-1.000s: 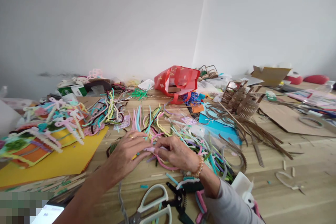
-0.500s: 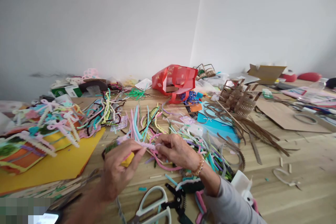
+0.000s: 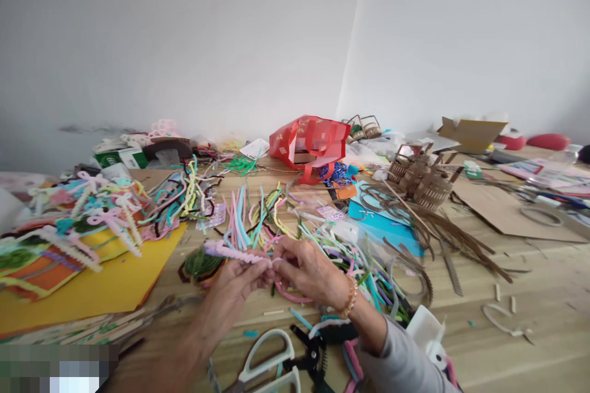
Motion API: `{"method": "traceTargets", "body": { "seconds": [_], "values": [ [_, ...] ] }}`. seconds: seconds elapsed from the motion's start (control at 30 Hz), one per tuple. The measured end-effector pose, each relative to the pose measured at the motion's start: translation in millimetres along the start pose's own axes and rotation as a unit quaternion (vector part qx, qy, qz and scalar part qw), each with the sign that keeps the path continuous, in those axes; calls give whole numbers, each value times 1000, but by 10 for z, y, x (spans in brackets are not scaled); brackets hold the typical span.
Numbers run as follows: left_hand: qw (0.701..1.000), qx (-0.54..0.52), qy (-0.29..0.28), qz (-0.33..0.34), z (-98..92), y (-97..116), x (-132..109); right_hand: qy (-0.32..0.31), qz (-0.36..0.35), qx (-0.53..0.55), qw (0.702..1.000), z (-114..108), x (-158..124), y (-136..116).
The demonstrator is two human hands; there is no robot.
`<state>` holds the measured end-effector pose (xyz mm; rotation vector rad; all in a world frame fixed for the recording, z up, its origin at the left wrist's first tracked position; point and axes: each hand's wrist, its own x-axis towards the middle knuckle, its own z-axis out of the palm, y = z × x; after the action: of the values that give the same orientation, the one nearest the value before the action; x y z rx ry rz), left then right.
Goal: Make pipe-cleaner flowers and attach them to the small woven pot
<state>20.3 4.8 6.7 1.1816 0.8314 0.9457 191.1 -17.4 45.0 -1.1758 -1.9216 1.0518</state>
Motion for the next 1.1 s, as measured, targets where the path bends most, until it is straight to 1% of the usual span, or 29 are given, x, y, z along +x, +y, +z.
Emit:
{"method": "traceTargets", "body": {
  "seconds": [0.17, 0.3, 0.43, 0.57, 0.8, 0.97, 1.1],
  "values": [
    [1000, -15, 18, -3, -41, -62, 30, 34, -24, -131, 990, -5, 13, -23],
    [999, -38, 7, -8, -65, -100, 67, 47, -47, -162, 985, -35, 20, -15],
    [999, -34, 18, -11, -65, -98, 64, 46, -41, -173, 983, -42, 18, -17],
    [999, -28, 37, -29, -64, -96, 56, 48, -31, -162, 985, -33, 18, -33],
    [999, -21, 27, -24, -79, -88, 56, 47, -28, -107, 993, -36, 24, -2],
    [999, 30, -15, 1, -114, -25, 37, 25, -38, -34, 998, -51, 40, 26],
    [996, 67, -53, 28, -161, -17, 44, 6, -24, 10, 1000, -60, 43, 33]
  ]
}}
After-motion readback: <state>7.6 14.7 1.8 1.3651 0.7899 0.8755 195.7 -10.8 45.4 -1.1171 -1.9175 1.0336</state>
